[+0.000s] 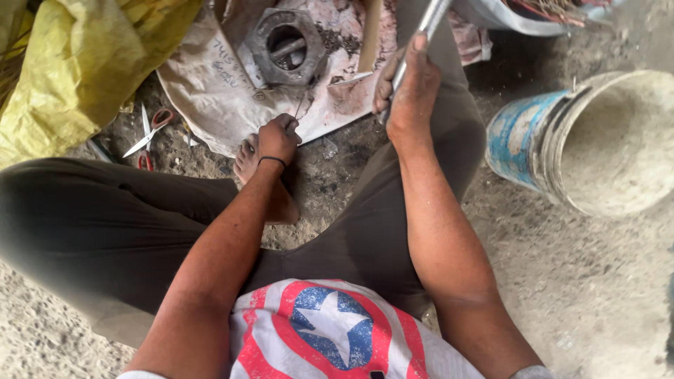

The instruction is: The person sits on the ground and repeatedly uses a hammer to strike thin metal rods placed on a metal anvil, cutting them into smaller pieces. The person retrieves rods from a nearby bucket and continues the repetitive cutting process.

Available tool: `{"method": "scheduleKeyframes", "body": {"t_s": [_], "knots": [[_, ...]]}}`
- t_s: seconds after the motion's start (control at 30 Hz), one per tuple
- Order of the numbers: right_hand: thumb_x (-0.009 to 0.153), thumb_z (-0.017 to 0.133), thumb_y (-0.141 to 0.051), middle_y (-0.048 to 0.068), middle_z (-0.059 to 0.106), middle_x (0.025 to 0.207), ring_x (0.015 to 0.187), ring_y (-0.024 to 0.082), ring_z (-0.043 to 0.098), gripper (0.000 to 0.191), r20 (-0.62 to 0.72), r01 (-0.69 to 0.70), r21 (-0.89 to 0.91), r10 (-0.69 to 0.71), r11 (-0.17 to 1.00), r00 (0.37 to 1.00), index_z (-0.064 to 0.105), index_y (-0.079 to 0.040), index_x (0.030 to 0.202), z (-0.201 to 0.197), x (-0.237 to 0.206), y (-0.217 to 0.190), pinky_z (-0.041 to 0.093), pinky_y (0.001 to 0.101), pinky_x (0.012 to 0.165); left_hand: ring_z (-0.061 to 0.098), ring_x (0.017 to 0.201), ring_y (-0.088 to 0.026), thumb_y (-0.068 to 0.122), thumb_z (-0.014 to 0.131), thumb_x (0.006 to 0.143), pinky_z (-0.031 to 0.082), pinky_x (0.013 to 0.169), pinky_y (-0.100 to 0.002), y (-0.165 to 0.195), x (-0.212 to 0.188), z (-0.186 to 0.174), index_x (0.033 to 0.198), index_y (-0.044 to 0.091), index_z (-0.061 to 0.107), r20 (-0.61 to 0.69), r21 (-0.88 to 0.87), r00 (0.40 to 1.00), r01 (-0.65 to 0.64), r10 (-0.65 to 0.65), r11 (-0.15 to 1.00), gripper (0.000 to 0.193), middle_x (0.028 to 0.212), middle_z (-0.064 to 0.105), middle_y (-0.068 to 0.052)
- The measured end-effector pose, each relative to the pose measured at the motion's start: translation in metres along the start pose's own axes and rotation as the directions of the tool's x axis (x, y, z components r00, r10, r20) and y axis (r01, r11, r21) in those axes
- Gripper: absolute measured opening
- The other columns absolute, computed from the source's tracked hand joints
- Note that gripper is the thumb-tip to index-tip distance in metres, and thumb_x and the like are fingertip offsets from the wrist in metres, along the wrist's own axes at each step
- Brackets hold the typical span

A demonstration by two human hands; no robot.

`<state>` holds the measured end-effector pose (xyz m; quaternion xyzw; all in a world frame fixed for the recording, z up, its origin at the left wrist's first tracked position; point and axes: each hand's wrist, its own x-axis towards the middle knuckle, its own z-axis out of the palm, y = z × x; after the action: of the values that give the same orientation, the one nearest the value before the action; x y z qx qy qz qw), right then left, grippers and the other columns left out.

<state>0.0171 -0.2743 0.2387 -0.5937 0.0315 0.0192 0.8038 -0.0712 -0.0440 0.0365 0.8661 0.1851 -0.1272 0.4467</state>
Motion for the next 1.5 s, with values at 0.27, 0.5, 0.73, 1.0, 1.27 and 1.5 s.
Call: {"method": "scheduleKeyframes", "body": {"t_s": [0.27, 0.5, 0.73, 1.0, 1.27, 1.5], "knots": [[0.102, 0.052, -0.066, 0.001, 0.047, 0.056, 0.042, 0.013, 0.049, 0.060, -0.066, -0.043, 0.006, 0.044, 0.999, 0.997, 0.050, -0.011, 0.079, -0.015, 0.004, 0.014, 0.043, 0.0315, 0.037, 0.070, 0.088, -0.041, 0.014, 0.069, 0.094, 0.054, 0.077, -0.045, -0.008, 0.003, -0.009, 0.095, 0.007, 0.072, -0.026, 0.173, 0.998, -0.048, 0.053, 0.984, 0.008, 0.091, 0.074, -0.021], [0.111, 0.055, -0.058, 0.002, 0.055, 0.072, 0.055, 0.015, 0.054, 0.052, -0.169, -0.053, 0.071, 0.064, 0.996, 0.983, 0.062, -0.007, 0.101, -0.016, 0.007, 0.028, 0.043, 0.0315, 0.047, 0.074, 0.077, -0.039, 0.009, 0.066, 0.086, 0.058, 0.067, -0.047, 0.056, -0.010, -0.120, 0.100, 0.005, 0.071, -0.165, -0.070, 0.983, -0.096, 0.083, 0.993, 0.015, 0.087, 0.073, -0.019], [0.107, 0.052, -0.063, 0.006, 0.047, 0.060, 0.046, 0.020, 0.049, 0.060, -0.045, 0.043, 0.104, -0.039, 0.994, 0.998, 0.048, -0.008, 0.085, 0.003, -0.005, -0.011, 0.047, 0.0362, 0.045, 0.069, 0.088, -0.043, 0.005, 0.056, 0.100, 0.054, 0.073, -0.053, 0.037, -0.106, -0.393, 0.116, 0.008, 0.074, -0.503, 0.632, 0.853, 0.253, 0.140, 0.732, 0.024, 0.098, 0.073, -0.024], [0.110, 0.048, -0.059, 0.007, 0.048, 0.065, 0.050, 0.021, 0.049, 0.054, -0.093, 0.042, 0.014, -0.040, 0.999, 0.995, 0.049, -0.009, 0.090, -0.035, 0.009, 0.037, 0.043, 0.0334, 0.045, 0.070, 0.083, -0.042, 0.013, 0.071, 0.083, 0.057, 0.071, -0.051, 0.046, -0.048, -0.416, 0.089, 0.002, 0.075, -0.461, 0.829, 0.864, 0.339, 0.202, 0.444, 0.014, 0.091, 0.073, -0.027], [0.107, 0.070, -0.036, 0.004, 0.059, 0.064, 0.057, 0.014, 0.058, 0.048, -0.113, 0.223, -0.203, -0.249, 0.953, 0.962, 0.059, -0.002, 0.075, -0.029, -0.005, 0.046, 0.048, 0.0336, 0.055, 0.069, 0.099, -0.035, 0.007, 0.071, 0.096, 0.055, 0.087, -0.046, 0.217, 0.075, -0.219, 0.106, 0.006, 0.073, -0.039, 0.478, 0.657, -0.649, 0.753, 0.591, 0.010, 0.105, 0.073, -0.017], [0.105, 0.068, -0.038, 0.005, 0.052, 0.067, 0.057, 0.014, 0.050, 0.043, -0.185, 0.399, 0.110, -0.376, 0.910, 0.908, 0.050, -0.005, 0.083, -0.029, -0.004, -0.024, 0.042, 0.0295, 0.055, 0.061, 0.102, -0.045, 0.008, 0.063, 0.095, 0.048, 0.092, -0.054, 0.353, 0.142, 0.022, 0.098, 0.005, 0.067, 0.250, 0.174, 0.421, -0.906, 0.872, 0.387, 0.005, 0.099, 0.069, -0.021]]}}
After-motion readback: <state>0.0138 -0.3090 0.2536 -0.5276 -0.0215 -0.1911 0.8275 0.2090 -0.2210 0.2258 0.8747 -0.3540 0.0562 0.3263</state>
